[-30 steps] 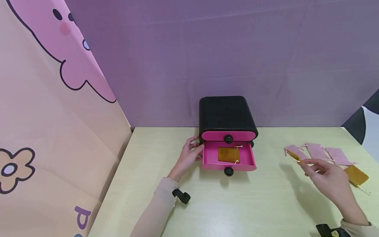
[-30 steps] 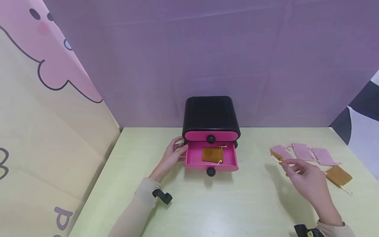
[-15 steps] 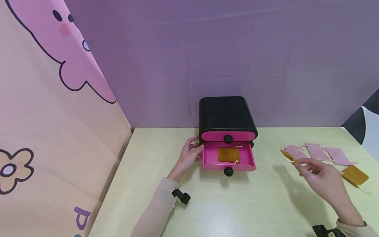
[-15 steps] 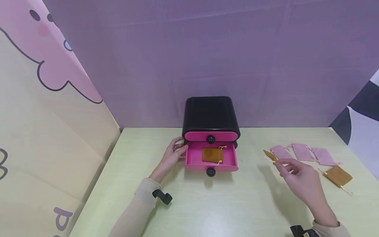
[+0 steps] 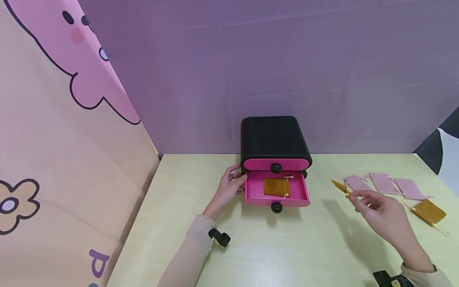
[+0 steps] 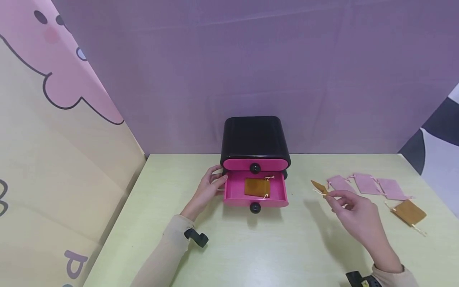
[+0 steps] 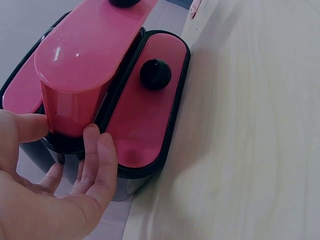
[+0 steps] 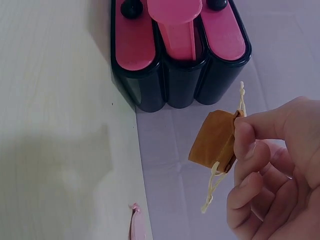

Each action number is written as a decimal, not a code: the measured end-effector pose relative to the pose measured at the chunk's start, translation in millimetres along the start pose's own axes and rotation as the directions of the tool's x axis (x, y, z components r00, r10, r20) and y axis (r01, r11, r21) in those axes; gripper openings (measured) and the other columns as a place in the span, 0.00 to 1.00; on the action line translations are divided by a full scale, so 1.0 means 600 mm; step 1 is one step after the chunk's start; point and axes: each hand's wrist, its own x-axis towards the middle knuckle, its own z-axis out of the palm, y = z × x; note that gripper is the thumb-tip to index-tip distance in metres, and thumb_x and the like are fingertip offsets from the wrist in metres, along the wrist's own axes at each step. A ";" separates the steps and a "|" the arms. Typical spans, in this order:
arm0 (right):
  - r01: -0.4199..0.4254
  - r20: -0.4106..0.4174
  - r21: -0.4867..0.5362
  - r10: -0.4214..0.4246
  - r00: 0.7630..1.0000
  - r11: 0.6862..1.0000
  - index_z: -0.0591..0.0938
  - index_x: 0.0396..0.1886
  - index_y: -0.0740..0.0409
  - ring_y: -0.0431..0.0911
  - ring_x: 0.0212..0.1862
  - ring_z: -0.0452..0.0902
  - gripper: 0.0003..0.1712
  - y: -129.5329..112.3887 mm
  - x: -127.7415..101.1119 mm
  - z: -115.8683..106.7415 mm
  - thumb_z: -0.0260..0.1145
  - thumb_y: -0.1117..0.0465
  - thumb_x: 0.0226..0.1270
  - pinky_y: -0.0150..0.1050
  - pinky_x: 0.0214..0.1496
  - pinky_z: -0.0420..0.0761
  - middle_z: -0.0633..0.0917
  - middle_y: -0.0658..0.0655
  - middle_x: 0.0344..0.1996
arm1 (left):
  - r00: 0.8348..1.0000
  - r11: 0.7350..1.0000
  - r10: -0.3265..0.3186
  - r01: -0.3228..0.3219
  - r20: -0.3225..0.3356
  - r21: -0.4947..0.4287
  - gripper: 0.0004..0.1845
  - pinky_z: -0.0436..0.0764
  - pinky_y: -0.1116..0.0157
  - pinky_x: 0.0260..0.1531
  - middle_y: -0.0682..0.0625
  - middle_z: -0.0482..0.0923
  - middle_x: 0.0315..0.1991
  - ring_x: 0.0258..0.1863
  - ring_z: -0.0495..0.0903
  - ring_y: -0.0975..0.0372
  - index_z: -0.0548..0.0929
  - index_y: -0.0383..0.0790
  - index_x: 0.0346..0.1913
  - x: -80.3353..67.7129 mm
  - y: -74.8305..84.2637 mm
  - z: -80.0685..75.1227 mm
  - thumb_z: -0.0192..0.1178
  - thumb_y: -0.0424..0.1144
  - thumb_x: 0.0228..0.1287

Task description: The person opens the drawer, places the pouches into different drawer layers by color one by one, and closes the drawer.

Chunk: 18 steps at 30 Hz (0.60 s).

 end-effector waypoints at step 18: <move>0.014 0.043 -0.021 -0.013 0.999 1.000 0.90 0.50 0.58 0.31 0.24 0.78 0.11 -0.031 0.003 0.013 0.69 0.58 0.77 0.35 0.22 0.70 0.86 0.42 0.23 | 1.000 1.000 0.002 -0.002 0.000 -0.006 0.31 0.87 0.45 0.58 0.36 0.72 0.69 0.40 0.86 0.63 0.65 0.45 0.80 -0.002 0.002 0.001 0.61 0.43 0.79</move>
